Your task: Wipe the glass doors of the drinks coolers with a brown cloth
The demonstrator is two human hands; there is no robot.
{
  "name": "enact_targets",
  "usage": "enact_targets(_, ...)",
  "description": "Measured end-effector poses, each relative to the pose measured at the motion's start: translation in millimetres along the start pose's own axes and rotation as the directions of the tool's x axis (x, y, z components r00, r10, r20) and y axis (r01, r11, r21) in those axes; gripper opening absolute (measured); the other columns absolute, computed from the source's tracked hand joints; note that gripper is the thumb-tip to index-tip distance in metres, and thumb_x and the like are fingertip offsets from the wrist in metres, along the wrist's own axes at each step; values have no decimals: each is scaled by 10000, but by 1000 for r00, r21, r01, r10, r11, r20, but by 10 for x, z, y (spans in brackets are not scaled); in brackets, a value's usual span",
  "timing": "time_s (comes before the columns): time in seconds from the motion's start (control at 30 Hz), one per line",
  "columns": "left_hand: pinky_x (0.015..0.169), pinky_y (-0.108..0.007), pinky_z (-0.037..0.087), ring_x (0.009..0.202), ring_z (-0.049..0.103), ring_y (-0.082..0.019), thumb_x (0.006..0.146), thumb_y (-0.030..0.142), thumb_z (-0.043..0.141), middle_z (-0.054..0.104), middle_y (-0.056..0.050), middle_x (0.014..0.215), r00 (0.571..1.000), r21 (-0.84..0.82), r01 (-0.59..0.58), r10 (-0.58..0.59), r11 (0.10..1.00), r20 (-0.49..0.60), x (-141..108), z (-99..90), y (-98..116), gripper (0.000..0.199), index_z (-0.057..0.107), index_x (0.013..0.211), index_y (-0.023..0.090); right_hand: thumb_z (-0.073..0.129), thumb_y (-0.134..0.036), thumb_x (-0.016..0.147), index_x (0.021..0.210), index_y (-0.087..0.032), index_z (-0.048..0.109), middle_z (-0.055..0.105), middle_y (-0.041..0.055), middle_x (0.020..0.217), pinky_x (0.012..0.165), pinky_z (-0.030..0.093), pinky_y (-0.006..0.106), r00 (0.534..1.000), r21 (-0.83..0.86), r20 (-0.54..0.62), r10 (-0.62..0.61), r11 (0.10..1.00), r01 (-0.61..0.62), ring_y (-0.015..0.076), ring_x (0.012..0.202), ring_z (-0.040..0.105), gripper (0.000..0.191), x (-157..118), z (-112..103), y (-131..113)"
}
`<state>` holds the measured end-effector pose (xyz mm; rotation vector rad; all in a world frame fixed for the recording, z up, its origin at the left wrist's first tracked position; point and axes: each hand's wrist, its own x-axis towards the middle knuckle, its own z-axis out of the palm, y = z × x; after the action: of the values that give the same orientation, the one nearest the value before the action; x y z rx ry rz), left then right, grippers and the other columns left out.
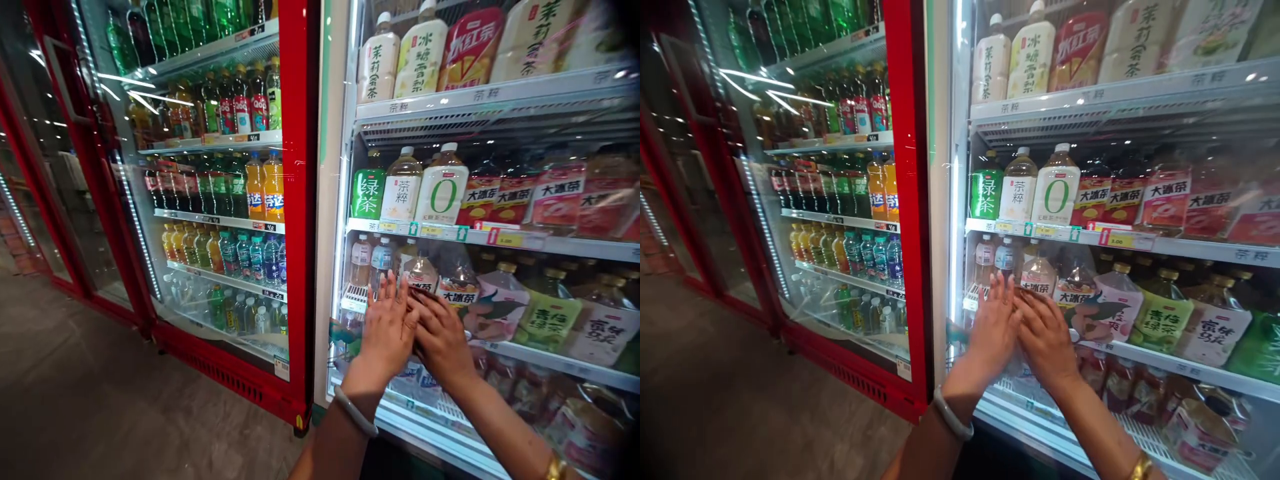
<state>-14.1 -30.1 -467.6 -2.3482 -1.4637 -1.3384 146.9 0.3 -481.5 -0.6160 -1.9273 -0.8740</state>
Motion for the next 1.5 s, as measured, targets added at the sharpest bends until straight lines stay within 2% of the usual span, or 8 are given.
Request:
enact_targets(0.3,1338,-593,101,1637,31,-247,1079,530,293,117,-89,1754,984,-41,-151,154,988,94,3,308,425,726,27,1687,235,628,-291,940,1293,-301,676,545,106,1521,1221,329,674,886,-9,-180,428,900,-436,369,1442,470,356,37,-269,314)
enact_targets(0.5,1345,-555,74,1638,1,-234,1050,640,226,69,-115,1760,989,-76,-110,117,991,88,47,513,493,812,8,1686,185,589,-214,959,1383,-327,603,578,93,1495,1255,298,646,927,-45,-142,347,933,-356,326,1460,474,439,-224,-268,276)
enact_targets(0.7,1340,-560,84,1635,-17,-240,1032,682,229,52,-108,1761,965,-98,-161,177,982,194,49,719,727,832,23,1688,214,639,-249,926,1307,-284,655,460,118,1589,1228,317,685,834,-51,-269,483,857,-513,378,1479,436,383,-349,-485,633)
enact_targets(0.83,1347,-529,97,1636,-17,-243,1011,712,132,51,-155,1759,987,-111,-88,102,990,127,75,878,919,899,-6,1683,130,624,-322,957,1470,-319,522,351,120,1666,1267,177,739,868,-44,-136,478,872,-487,376,1565,288,524,-367,-529,613)
enact_targets(1.1,1347,-501,22,1625,-89,-249,970,767,51,11,-176,1755,988,-119,-17,35,993,150,113,1037,1252,993,70,1674,66,565,-277,973,1667,-349,165,116,98,1763,1238,313,695,943,-48,20,333,942,-332,374,1629,116,805,-879,-686,841)
enact_targets(1.3,1347,-478,32,1632,-63,-237,1011,726,205,-14,-163,1751,912,-191,-208,260,959,316,171,1133,1633,951,-33,1670,83,625,-260,949,1661,-396,162,138,71,1758,1289,160,698,868,-81,-169,468,871,-485,367,1602,239,860,-1201,-868,1206)
enact_targets(1.4,1347,-470,69,1630,-64,-240,1001,738,270,-41,-135,1752,859,-245,-290,364,925,359,237,1102,1745,968,-52,1674,123,636,-233,939,1663,-343,212,127,113,1754,1283,197,692,786,-61,-258,562,803,-593,415,1606,190,847,-1075,-960,1310)
enact_targets(1.5,1349,-474,80,1629,-64,-235,1013,719,242,-46,-97,1758,884,-233,-298,360,926,299,282,1067,1723,917,-74,1677,169,600,-222,960,1633,-314,326,318,128,1700,1277,245,678,766,-24,-303,567,799,-601,402,1592,247,733,-812,-992,1289)
